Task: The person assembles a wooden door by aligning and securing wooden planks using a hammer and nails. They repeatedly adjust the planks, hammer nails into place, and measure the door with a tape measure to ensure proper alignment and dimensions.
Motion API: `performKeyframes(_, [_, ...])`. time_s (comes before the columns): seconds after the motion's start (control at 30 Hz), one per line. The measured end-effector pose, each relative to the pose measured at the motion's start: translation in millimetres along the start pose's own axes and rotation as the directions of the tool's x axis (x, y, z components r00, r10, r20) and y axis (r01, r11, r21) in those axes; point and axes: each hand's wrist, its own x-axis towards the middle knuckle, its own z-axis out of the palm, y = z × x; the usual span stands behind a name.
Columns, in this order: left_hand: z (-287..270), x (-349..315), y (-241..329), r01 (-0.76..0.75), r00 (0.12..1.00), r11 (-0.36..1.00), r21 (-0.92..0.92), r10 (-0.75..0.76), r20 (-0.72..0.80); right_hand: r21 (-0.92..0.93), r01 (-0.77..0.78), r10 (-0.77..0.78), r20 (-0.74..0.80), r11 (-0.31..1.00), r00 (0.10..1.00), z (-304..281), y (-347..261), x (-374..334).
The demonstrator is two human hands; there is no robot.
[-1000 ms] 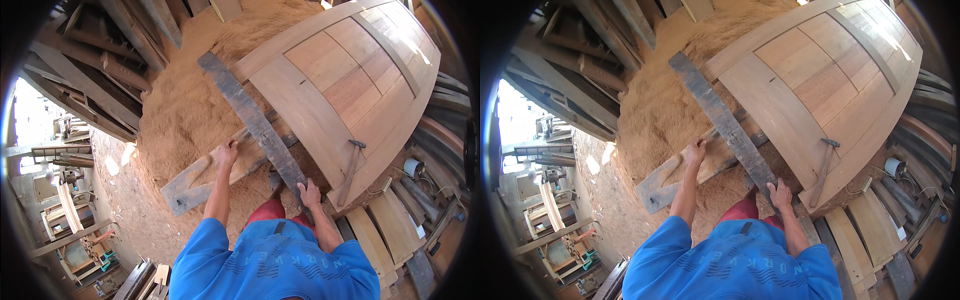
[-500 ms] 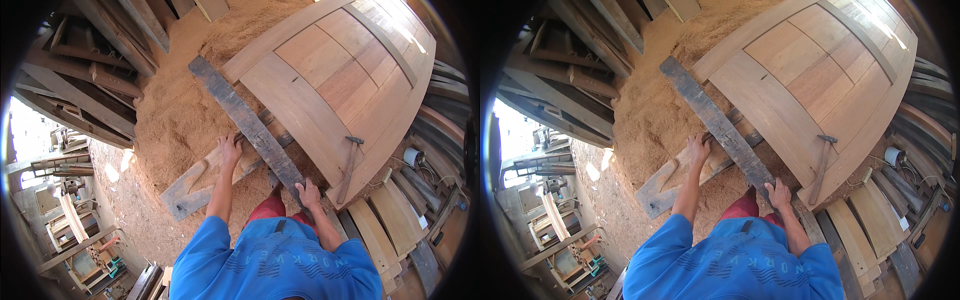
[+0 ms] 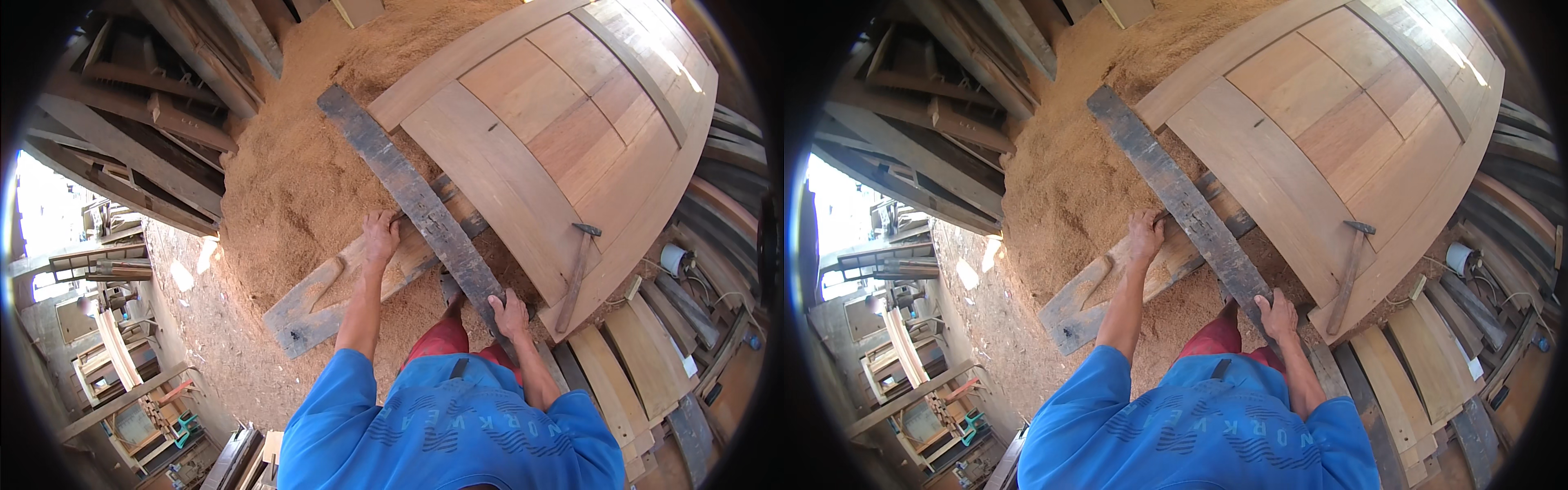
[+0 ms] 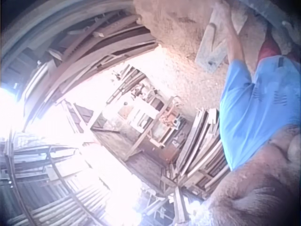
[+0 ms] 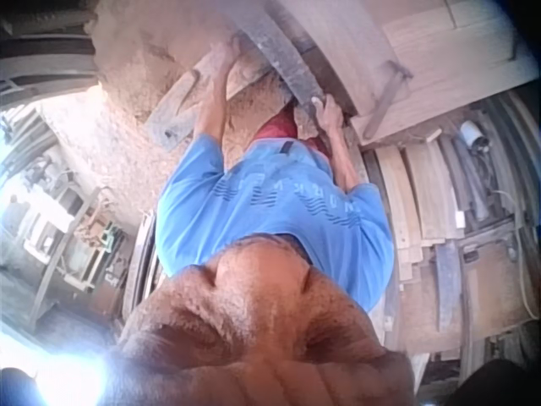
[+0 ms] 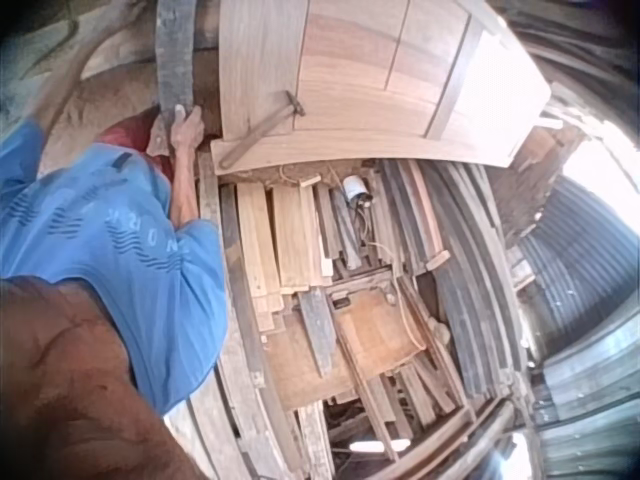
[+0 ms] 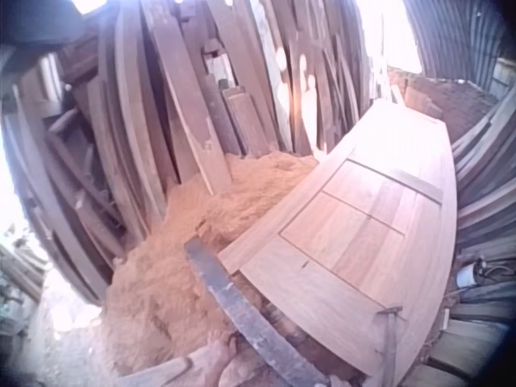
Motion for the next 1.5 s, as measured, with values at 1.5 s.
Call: performKeyframes(1.5, [12,-4,-6,0.019,0.999,0.997,-0.071,-0.022,-0.044,0.076,0.118,-0.107,-0.132,0.99,0.985,-2,1,-4])
